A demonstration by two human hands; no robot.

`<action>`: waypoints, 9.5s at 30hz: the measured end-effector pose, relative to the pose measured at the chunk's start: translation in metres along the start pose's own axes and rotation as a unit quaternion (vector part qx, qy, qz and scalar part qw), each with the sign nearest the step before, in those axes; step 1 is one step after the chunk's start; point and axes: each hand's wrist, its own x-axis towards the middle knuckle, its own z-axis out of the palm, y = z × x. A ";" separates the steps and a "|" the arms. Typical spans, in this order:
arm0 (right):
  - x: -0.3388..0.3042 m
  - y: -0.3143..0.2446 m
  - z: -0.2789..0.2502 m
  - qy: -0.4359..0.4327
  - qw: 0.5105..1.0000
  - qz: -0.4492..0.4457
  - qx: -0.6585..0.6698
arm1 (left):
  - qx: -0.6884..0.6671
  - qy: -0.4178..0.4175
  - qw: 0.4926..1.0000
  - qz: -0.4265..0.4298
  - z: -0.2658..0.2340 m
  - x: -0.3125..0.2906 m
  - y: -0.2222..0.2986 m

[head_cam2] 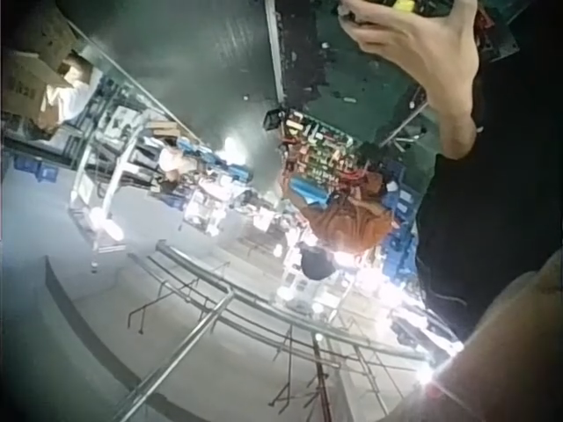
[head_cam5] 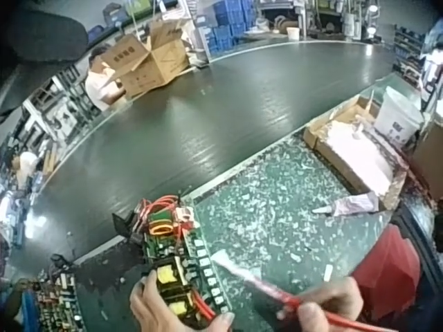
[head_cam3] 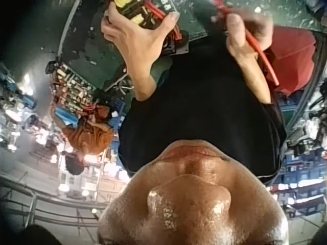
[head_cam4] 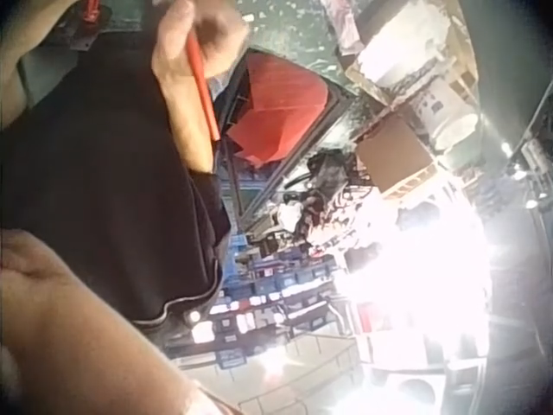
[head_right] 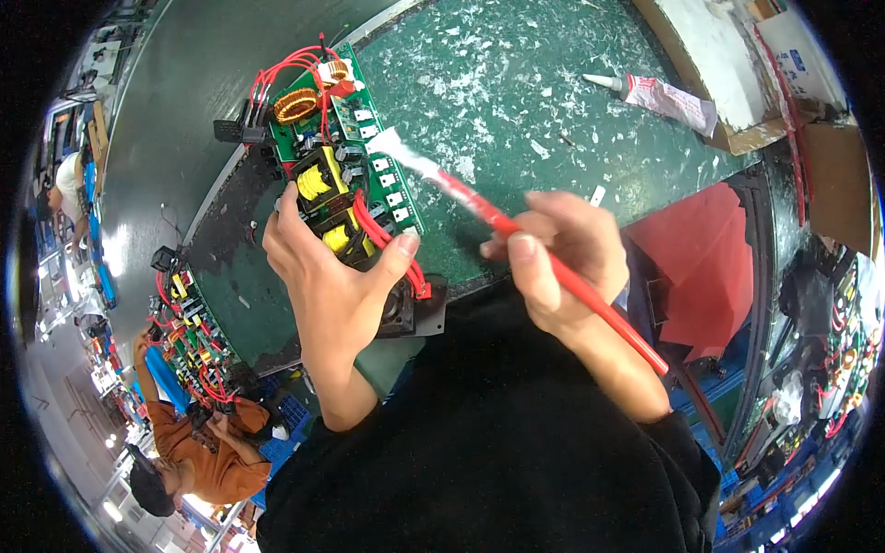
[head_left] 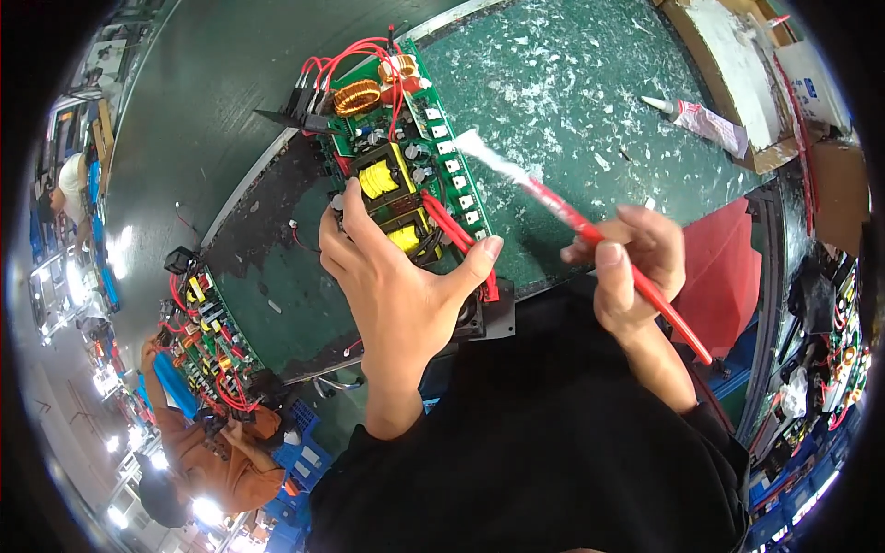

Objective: The worker is assembling electronic components onto a printed circuit board, applying sealant and connecting wires.

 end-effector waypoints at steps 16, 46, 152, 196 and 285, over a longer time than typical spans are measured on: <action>-0.001 -0.001 -0.002 -0.062 0.992 -0.039 -0.100 | -0.001 -0.013 1.000 -0.013 -0.003 0.001 0.002; 0.009 -0.002 -0.002 -0.103 0.983 -0.010 -0.150 | 0.009 -0.012 1.000 -0.017 0.000 0.000 -0.003; -0.019 -0.006 -0.024 -0.128 0.979 -0.111 -0.110 | -0.092 -0.021 0.995 -0.009 0.001 -0.004 -0.015; 0.164 -0.076 -0.218 -0.085 0.678 -0.203 -0.701 | 0.016 -0.077 0.995 0.064 -0.027 -0.048 0.009; 0.045 -0.034 -0.013 -0.155 0.870 0.429 0.189 | -0.288 0.034 0.956 0.041 0.013 -0.074 0.030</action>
